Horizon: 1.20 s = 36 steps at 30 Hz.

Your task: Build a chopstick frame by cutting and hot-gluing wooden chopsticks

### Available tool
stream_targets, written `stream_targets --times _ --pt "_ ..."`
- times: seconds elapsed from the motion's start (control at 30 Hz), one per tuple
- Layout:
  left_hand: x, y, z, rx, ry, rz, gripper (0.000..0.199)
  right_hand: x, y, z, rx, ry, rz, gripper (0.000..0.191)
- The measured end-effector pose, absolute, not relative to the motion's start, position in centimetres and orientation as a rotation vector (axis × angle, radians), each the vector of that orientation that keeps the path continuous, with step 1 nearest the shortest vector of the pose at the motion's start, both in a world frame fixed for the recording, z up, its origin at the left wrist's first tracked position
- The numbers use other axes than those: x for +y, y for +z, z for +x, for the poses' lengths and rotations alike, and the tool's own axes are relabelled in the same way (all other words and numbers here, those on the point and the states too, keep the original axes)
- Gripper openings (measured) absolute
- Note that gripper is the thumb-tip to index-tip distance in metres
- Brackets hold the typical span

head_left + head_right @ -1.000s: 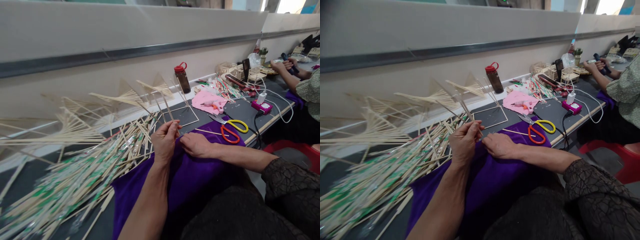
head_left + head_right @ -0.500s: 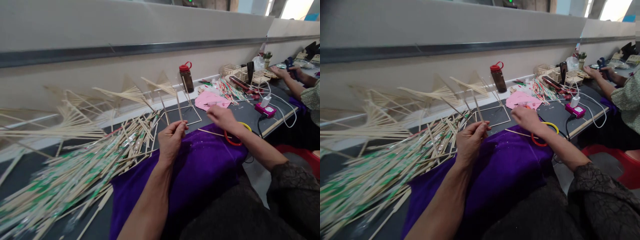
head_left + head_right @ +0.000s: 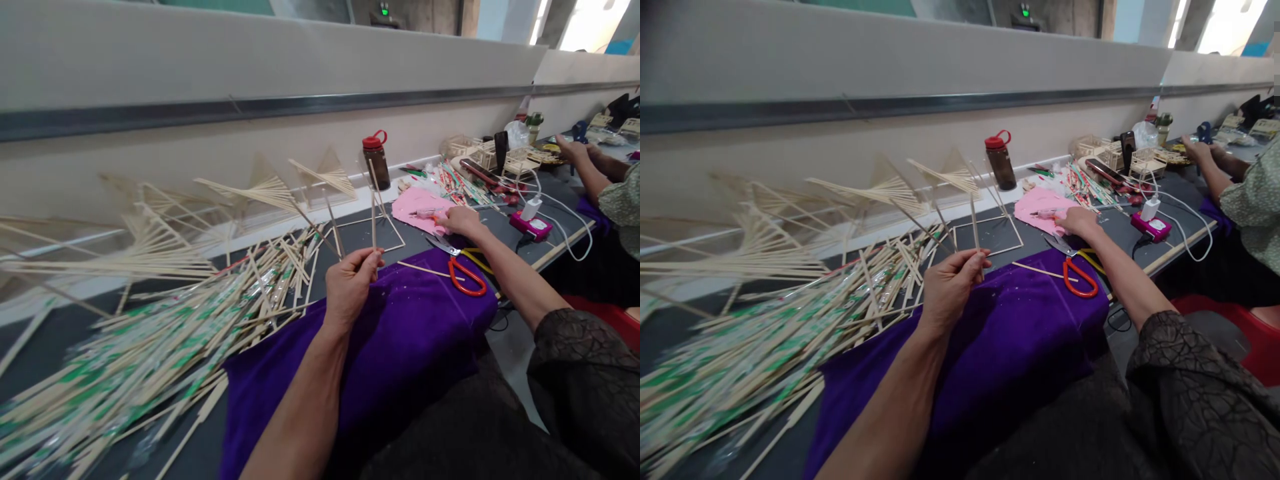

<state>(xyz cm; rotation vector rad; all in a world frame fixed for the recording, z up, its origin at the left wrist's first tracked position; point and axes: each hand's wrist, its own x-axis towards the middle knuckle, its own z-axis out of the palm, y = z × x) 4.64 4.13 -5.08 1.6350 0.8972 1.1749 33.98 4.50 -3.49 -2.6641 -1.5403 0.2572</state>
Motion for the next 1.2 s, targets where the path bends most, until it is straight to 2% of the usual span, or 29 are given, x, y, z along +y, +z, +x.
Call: stream_targets --times 0.33,0.63,0.73,1.07,1.1,1.2 --pt "3.9 -4.7 4.6 0.896 1.191 1.655 0.029 6.0 -4.2 33.9 -1.484 0.221 -2.706 0.038" --pt "3.7 -4.8 4.7 0.904 1.156 1.666 0.031 5.6 -3.8 34.8 -1.323 0.093 -2.613 0.041" --pt "3.7 -4.9 4.7 0.895 1.164 1.641 0.031 5.4 -3.6 35.8 -1.18 0.05 -2.419 0.033" --pt "3.8 -3.0 4.3 0.774 1.285 1.243 0.038 3.3 -0.9 33.7 -0.922 0.372 -1.575 0.008" --pt "3.8 -2.9 4.3 0.763 1.302 1.229 0.038 3.1 -0.4 33.2 -0.915 0.419 -1.507 0.008" --pt "3.9 -2.6 4.1 0.721 1.335 1.184 0.041 2.5 0.5 31.8 -0.908 0.498 -1.321 0.024"
